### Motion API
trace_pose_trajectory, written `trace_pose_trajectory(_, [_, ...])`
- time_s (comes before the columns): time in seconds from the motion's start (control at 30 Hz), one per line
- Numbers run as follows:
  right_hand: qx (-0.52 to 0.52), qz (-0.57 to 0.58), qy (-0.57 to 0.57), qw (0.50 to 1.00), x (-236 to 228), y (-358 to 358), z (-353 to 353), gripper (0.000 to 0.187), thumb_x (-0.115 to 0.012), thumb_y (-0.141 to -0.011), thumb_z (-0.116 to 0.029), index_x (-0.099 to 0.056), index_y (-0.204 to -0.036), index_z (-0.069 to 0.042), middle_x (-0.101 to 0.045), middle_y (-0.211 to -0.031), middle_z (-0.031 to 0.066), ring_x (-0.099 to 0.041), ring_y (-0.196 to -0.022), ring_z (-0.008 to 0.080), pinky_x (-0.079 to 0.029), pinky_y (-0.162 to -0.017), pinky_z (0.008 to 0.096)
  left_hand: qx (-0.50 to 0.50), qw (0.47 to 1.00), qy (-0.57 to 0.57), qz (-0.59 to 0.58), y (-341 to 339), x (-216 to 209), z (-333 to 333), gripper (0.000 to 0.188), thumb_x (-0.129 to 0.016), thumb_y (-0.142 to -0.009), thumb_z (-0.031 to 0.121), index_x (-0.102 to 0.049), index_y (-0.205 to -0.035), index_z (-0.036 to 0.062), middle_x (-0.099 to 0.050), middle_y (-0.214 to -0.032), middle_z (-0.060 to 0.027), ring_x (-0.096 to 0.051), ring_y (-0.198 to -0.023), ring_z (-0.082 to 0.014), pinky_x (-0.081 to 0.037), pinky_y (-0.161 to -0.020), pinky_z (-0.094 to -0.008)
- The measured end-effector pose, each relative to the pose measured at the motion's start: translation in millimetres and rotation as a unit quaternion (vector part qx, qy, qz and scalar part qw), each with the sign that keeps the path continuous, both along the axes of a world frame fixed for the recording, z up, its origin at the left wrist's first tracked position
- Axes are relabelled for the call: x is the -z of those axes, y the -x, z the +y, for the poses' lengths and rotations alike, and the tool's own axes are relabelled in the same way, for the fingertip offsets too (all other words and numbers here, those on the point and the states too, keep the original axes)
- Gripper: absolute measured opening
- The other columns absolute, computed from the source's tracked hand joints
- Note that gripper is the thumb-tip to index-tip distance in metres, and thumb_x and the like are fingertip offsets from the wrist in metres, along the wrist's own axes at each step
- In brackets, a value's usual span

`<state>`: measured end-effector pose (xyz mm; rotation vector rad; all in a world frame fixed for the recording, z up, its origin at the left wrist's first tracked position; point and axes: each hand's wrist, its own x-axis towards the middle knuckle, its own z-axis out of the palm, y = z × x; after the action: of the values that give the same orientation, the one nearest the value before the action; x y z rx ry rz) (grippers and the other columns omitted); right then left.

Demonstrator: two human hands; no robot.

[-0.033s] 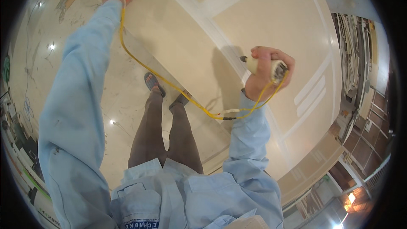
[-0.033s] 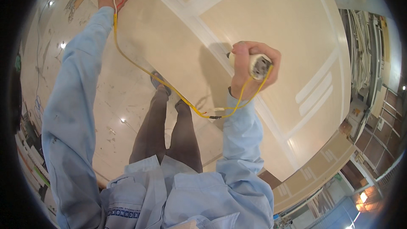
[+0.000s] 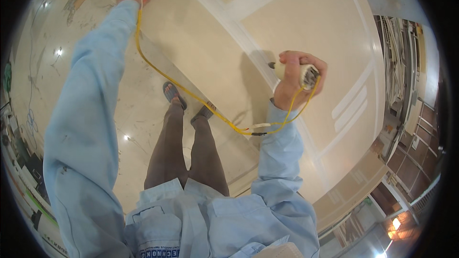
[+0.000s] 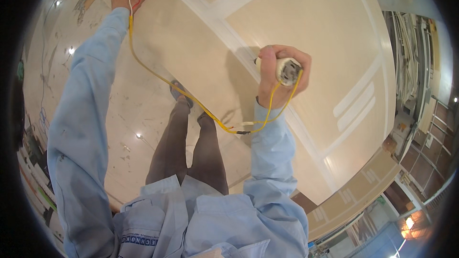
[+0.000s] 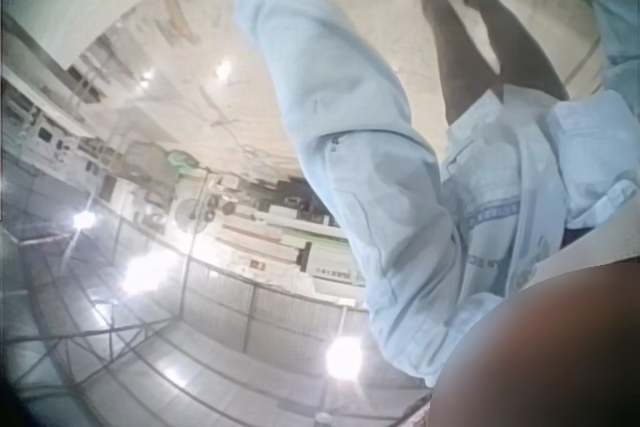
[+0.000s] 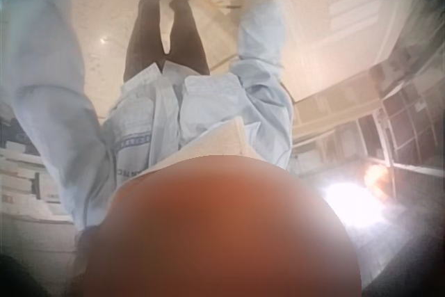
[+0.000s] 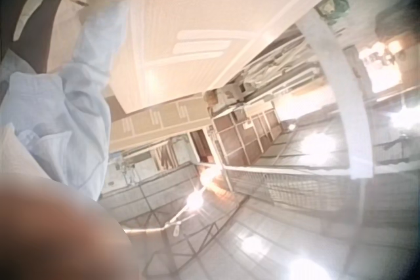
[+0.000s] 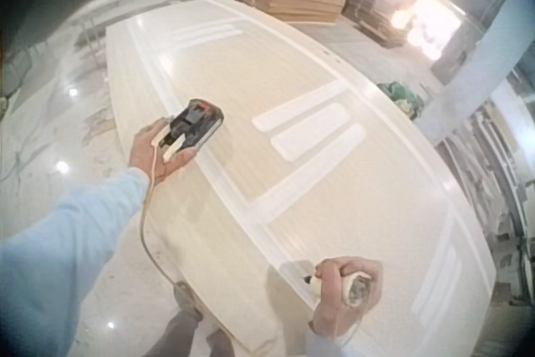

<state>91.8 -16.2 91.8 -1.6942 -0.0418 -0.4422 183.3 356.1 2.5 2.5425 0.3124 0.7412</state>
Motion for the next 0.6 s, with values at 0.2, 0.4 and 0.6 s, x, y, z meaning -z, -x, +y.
trace_pose_trajectory(0.2, [-0.006,-0.031,-0.009,0.999,-1,-3,0,0.021,-0.071,-0.088,0.000,-0.051,-0.096,-0.004,-0.067,-0.080,0.0134,-0.067,-0.073,0.0193,-0.055,-0.071,0.0349,-0.018,0.999,-0.024,0.011,-1,-2,-3,0.092,-0.089,-0.068,0.057,-0.060,-0.134,-0.0001,-0.061,-0.132,-0.0255,-0.057,-0.124,-0.0408,-0.046,-0.109,-0.0456])
trace_pose_trajectory(0.4, [-0.036,-0.027,-0.070,0.997,0,-6,8,0.021,-0.070,-0.088,0.001,-0.051,-0.096,-0.004,-0.067,-0.080,0.0140,-0.066,-0.072,0.0204,-0.056,-0.071,0.0355,-0.001,0.996,-0.086,-0.011,-2,5,-2,0.094,-0.088,-0.069,0.059,-0.060,-0.134,-0.0019,-0.062,-0.132,-0.0244,-0.057,-0.122,-0.0413,-0.045,-0.109,-0.0460])
trace_pose_trajectory(0.6, [-0.067,-0.018,-0.024,0.997,0,-12,14,0.021,-0.070,-0.088,0.002,-0.051,-0.096,-0.003,-0.067,-0.081,0.0138,-0.066,-0.072,0.0197,-0.056,-0.070,0.0345,-0.006,0.995,-0.103,-0.001,-1,5,-3,0.092,-0.087,-0.071,0.059,-0.060,-0.133,-0.0028,-0.062,-0.133,-0.0243,-0.057,-0.123,-0.0419,-0.043,-0.111,-0.0444])
